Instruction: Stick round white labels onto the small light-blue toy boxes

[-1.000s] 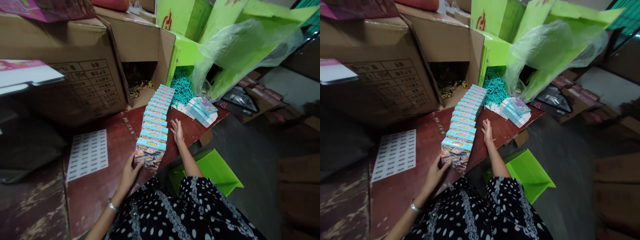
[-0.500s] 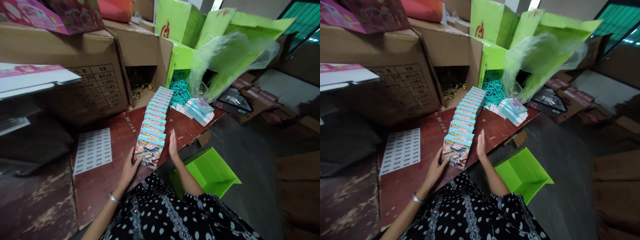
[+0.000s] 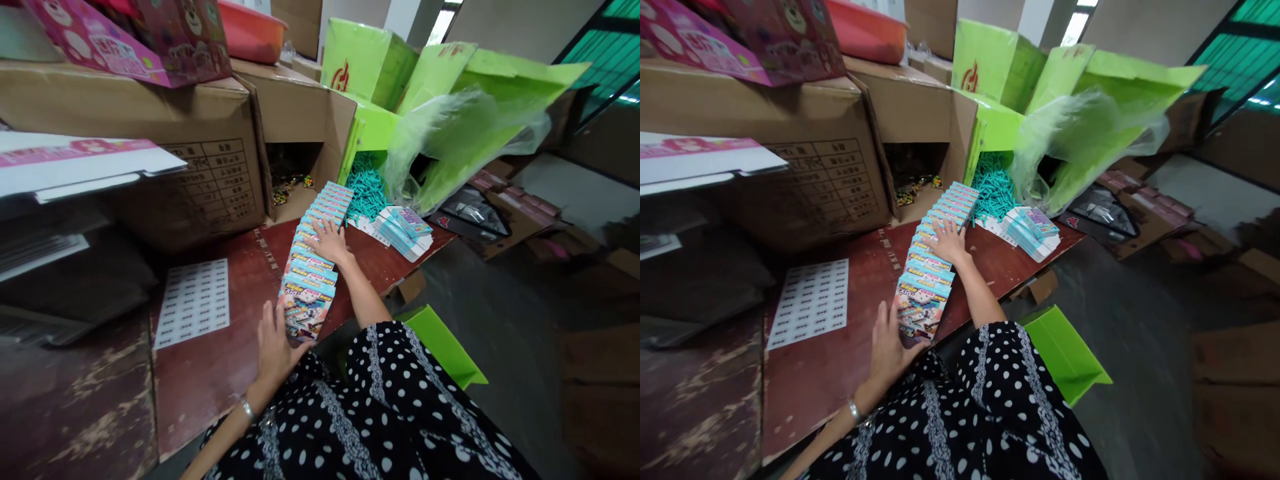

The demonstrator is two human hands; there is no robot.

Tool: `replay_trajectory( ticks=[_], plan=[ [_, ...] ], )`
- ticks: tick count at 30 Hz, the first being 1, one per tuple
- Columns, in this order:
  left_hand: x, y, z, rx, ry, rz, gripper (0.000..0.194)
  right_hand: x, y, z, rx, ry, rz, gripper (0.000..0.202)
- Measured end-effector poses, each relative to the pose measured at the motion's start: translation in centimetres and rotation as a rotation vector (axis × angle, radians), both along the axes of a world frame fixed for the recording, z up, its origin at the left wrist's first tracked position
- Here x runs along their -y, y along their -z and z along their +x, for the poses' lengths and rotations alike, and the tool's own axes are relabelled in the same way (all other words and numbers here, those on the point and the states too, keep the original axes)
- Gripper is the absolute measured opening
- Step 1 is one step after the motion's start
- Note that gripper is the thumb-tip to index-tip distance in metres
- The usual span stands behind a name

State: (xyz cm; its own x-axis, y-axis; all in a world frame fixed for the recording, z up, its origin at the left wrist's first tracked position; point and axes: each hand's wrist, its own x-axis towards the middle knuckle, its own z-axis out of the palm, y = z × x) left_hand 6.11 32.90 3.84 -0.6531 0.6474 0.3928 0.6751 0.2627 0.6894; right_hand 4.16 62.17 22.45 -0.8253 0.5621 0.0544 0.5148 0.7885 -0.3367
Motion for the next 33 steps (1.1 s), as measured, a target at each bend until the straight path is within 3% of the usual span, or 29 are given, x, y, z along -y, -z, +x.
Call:
replay_trajectory(
  ticks=[5, 8, 11, 14, 16, 18, 21, 25, 29, 31, 33],
  plan=[
    [-1.8, -1.2, 2.5, -0.067, 0.009, -0.149, 0.117, -0.2, -0.6, 0.9, -0.082, 0.01, -0.061, 0.078],
    [-0.8, -2.2, 1.5, -0.098, 0.02, -0.144, 0.11, -0.1, -0.7, 2.9, -0.335, 0.048, -0.021, 0.072],
    [2.8, -3.5, -3.6, -0.119, -0.124, -0.184, 0.098, 0.8, -0.7, 7.1, -0.672, -0.05, 0.085, 0.069],
    [7.3, -4.5, -10.7, -0.054, -0.377, -0.356, 0.08, 3.4, -0.7, 12.5, -0.781, -0.079, 0.079, 0.059],
    [9.2, -4.9, -14.4, -0.042, -0.373, -0.405, 0.072, 6.0, -0.7, 15.4, -0.763, -0.078, 0.026, 0.053],
    [10.1, -4.7, -16.2, -0.046, -0.282, -0.442, 0.072, 8.4, -0.7, 17.4, -0.727, -0.081, -0.023, 0.051],
    [10.8, -3.5, -14.7, -0.065, -0.165, -0.474, 0.079, 10.9, -0.8, 18.9, -0.71, -0.091, -0.043, 0.05],
    [13.4, -0.7, -8.6, -0.075, -0.124, -0.488, 0.102, 12.9, -0.8, 19.7, -0.699, -0.127, -0.063, 0.047],
    [17.3, 2.1, -3.2, -0.099, -0.051, -0.44, 0.115, 14.7, -0.3, 19.2, -0.606, -0.281, -0.127, 0.042],
    [18.8, 2.9, -1.7, -0.109, -0.026, -0.405, 0.099, 15.6, 0.3, 18.4, -0.549, -0.345, -0.183, 0.04],
    [20.0, 3.2, -1.0, -0.094, -0.017, -0.383, 0.068, 16.7, 1.2, 17.5, -0.491, -0.385, -0.258, 0.039]
  ],
)
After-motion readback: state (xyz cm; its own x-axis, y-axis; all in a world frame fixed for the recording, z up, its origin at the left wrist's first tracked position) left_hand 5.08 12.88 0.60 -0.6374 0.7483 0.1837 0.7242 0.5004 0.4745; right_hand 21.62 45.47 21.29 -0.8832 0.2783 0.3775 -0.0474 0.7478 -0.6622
